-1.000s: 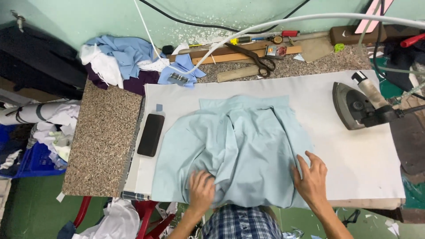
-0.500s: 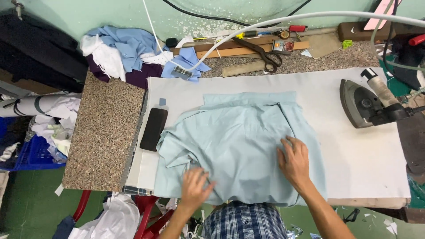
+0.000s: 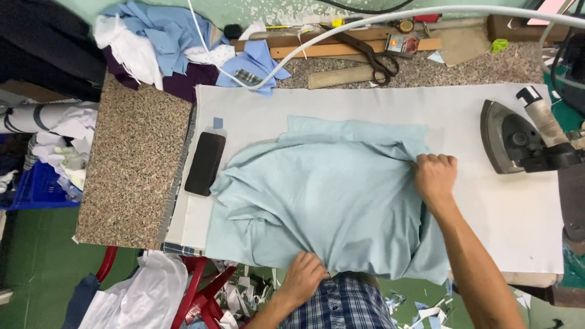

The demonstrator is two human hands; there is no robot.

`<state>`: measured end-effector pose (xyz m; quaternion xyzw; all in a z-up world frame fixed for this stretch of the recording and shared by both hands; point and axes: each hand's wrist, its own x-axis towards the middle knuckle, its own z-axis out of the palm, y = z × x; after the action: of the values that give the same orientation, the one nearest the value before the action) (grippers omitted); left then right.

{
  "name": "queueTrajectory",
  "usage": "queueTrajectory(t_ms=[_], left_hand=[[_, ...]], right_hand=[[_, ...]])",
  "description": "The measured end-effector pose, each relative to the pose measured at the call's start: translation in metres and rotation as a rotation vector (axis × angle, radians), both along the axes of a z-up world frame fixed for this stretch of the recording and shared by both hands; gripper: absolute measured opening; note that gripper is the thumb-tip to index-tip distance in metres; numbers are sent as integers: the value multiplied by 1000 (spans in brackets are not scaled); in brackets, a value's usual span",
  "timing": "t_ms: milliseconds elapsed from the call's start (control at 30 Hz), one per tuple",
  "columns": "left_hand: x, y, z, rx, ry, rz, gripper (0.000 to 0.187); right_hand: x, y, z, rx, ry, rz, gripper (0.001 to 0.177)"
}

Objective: The person irons a light blue shirt on a white ironing board using a steam iron. They repeatedly smooth the fabric, reposition the shirt, and iron different sections including the body and sleeves.

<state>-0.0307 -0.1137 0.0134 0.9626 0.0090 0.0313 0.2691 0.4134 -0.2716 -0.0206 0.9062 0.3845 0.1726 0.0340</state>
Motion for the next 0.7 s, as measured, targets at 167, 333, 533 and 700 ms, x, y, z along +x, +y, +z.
queueTrajectory(t_ms=[167, 333, 533, 700], left_hand=[[-2, -27, 22, -99, -63, -183, 26], [15, -22, 34, -218, -55, -230, 52], [94, 71, 50, 97, -605, 286, 38], [158, 129, 36, 100, -391, 146, 52]], right_hand=[[-23, -76, 35, -67, -56, -29, 20], [-55, -75, 69, 2, 41, -154, 56], [-102, 48, 101, 572, 114, 433, 39], [-105, 118, 51, 422, 324, 510, 38]])
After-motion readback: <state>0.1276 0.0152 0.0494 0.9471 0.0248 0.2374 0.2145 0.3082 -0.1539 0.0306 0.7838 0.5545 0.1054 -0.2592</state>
